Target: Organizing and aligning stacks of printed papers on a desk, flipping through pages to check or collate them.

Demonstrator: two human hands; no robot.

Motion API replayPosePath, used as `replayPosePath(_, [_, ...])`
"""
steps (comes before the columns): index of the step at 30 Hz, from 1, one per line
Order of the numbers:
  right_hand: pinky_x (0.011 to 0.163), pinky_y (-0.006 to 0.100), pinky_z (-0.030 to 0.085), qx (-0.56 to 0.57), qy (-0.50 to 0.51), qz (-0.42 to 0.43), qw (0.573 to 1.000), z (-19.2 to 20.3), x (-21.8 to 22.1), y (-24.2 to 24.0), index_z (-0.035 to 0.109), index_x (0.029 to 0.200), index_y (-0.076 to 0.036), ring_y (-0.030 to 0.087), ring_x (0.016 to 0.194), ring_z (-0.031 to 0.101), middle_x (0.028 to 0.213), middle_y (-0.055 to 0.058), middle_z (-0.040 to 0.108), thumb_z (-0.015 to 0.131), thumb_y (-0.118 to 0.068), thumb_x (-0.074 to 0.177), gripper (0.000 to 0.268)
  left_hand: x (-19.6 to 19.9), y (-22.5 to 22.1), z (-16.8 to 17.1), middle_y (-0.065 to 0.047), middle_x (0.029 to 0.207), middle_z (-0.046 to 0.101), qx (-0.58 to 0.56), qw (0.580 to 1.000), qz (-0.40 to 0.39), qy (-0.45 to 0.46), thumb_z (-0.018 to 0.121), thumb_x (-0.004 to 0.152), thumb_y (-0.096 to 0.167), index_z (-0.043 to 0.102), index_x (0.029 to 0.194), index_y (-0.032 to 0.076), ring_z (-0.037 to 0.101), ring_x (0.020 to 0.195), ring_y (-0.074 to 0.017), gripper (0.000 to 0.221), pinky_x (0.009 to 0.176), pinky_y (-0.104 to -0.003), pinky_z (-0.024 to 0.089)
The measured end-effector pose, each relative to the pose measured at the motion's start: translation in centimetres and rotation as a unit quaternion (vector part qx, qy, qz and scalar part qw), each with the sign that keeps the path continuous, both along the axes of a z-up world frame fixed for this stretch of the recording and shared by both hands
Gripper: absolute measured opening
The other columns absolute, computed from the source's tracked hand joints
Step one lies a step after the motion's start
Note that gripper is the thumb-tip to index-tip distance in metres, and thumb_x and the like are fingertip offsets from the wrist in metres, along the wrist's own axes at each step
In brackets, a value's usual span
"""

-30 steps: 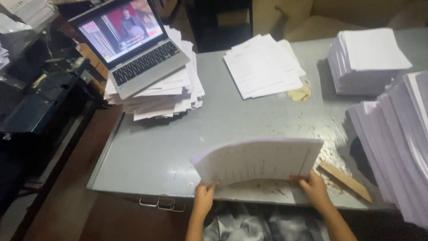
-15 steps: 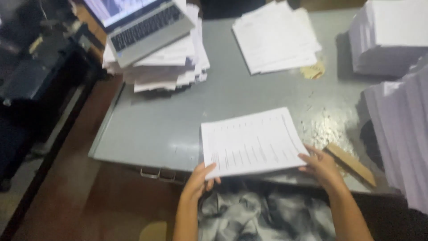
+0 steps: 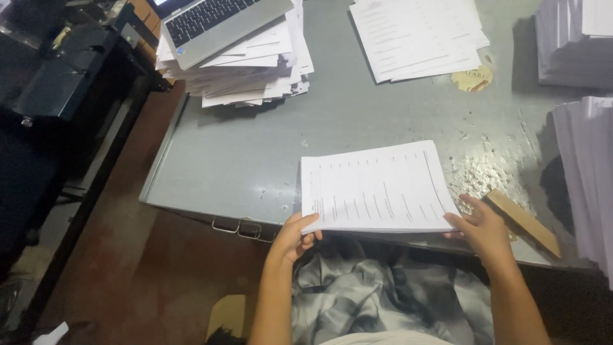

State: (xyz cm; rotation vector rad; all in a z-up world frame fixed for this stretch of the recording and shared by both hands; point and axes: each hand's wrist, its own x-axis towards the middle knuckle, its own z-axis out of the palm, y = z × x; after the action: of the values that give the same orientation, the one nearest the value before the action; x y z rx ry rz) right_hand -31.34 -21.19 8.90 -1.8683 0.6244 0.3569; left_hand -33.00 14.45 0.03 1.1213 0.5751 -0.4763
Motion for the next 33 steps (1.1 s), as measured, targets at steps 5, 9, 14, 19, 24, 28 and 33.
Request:
replayPosePath(5, [0.1,0.052,0.05,-0.207,-0.049,0.042,0.976,-1.9,-0.6,0.3,0.052,0.15,-0.01,0.037,0.11,0.063,0.131,0.02,0.066,0.074,-0.025,0.091,0.064,-0.1,-0.2,0.3,-0.013,0.063,0.062,0.008,1.0,-0.008,-0.012,0.062,0.097,0.02,0.056,0.128,-0.003,0.044,0.039,-0.0048,0.039,0.033,-0.016,0.027])
replayPosePath(9, [0.118,0.041,0.04,-0.237,-0.321,0.225,0.889,-2.3,-3.1,3.0,0.055,0.139,-0.006,0.025,0.135,0.05,0.143,0.014,0.059,0.076,-0.02,0.081,0.063,-0.2,-0.3,1.0,-0.013,0.062,0.061,0.024,0.999,-0.021,-0.008,0.062,0.097,0.021,0.057,0.131,-0.001,0.043,0.038,-0.0058,0.041,0.033,-0.017,0.027])
replayPosePath(14, [0.114,0.041,0.049,-0.241,-0.525,0.348,0.738,-8.3,-3.2,6.1,0.063,0.134,-0.009,0.028,0.127,0.061,0.136,0.013,0.065,0.072,-0.006,0.087,0.048,-0.2,-0.5,0.7,-0.017,0.063,0.064,0.044,0.999,-0.022,-0.015,0.061,0.097,0.023,0.057,0.129,-0.003,0.048,0.039,-0.0107,0.04,0.034,-0.02,0.031])
replayPosePath(19, [0.101,0.038,0.056,-0.207,-0.484,0.349,0.775,-13.0,-2.8,5.8,0.063,0.134,-0.014,0.024,0.121,0.068,0.135,0.009,0.068,0.064,-0.006,0.092,0.042,-1.6,-2.8,0.5,-0.02,0.072,0.071,-0.009,0.996,0.005,-0.088,0.036,0.104,0.051,0.065,0.128,-0.01,0.065,0.054,-0.0237,0.071,0.048,-0.032,0.054])
replayPosePath(24, [0.104,0.032,0.053,-0.132,-0.447,0.344,0.815,-11.4,-2.6,5.6,0.064,0.135,-0.016,0.021,0.119,0.07,0.134,0.009,0.069,0.063,-0.014,0.096,0.039,-4.1,-8.5,-5.8,-0.02,0.111,0.079,0.129,0.973,0.019,-0.189,0.083,0.081,0.013,0.068,0.107,-0.002,0.077,0.103,-0.0214,0.034,0.092,-0.03,0.063])
replayPosePath(28, [0.088,0.042,0.061,-0.108,-0.387,0.292,0.868,-5.8,-2.6,6.8,0.077,0.117,-0.011,0.03,0.106,0.074,0.117,0.015,0.076,0.068,-0.008,0.091,0.027,-3.5,-10.9,-3.7,-0.016,0.088,0.081,0.275,0.948,0.012,-0.159,0.088,0.085,0.023,0.071,0.099,-0.002,0.081,0.082,-0.0214,0.033,0.071,-0.03,0.065])
replayPosePath(33, [0.088,0.043,0.062,-0.091,-0.369,0.303,0.874,-5.8,-2.3,6.7,0.077,0.119,-0.012,0.03,0.106,0.074,0.119,0.013,0.076,0.067,-0.008,0.091,0.029,-3.3,-11.2,-2.5,-0.032,0.097,0.076,0.25,0.952,0.035,-0.174,0.081,0.09,0.013,0.064,0.12,-0.017,0.078,0.086,-0.0348,0.046,0.079,-0.041,0.066])
